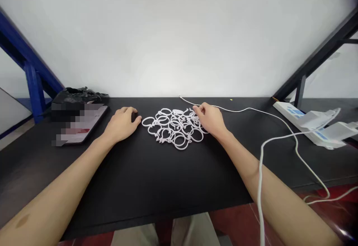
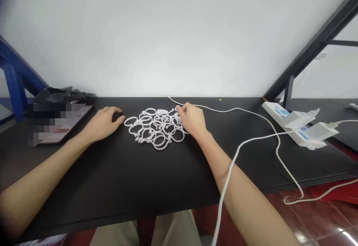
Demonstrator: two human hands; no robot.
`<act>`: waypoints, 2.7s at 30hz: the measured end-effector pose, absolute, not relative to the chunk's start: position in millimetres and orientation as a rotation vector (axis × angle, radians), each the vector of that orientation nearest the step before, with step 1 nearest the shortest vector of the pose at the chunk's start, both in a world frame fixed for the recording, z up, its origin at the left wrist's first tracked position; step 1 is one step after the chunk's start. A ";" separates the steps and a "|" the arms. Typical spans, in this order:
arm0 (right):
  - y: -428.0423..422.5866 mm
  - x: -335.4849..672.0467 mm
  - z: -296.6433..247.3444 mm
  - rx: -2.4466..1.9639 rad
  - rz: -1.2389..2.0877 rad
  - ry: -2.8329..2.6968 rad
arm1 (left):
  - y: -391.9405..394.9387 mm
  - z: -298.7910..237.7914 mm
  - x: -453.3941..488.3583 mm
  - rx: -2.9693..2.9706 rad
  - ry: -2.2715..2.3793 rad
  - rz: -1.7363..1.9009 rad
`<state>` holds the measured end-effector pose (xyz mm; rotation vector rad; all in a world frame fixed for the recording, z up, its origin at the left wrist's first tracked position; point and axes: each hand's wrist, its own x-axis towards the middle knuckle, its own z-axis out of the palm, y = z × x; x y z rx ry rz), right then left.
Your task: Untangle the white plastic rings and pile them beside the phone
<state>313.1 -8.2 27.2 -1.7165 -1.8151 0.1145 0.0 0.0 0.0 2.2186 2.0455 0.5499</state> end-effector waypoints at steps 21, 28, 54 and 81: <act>-35.3 282.6 41.0 -1.289 0.297 -1.728 | -11.9 14.1 13.6 2.339 1.968 0.804; -35.4 281.7 37.8 -1.259 0.278 -1.658 | -35.7 29.4 42.1 2.573 1.606 1.090; -44.3 257.9 34.4 -1.097 0.436 -2.025 | -50.7 32.8 80.0 2.302 1.387 1.361; -41.8 260.4 30.4 -1.225 0.184 -1.994 | -50.8 41.3 67.9 2.075 1.576 1.447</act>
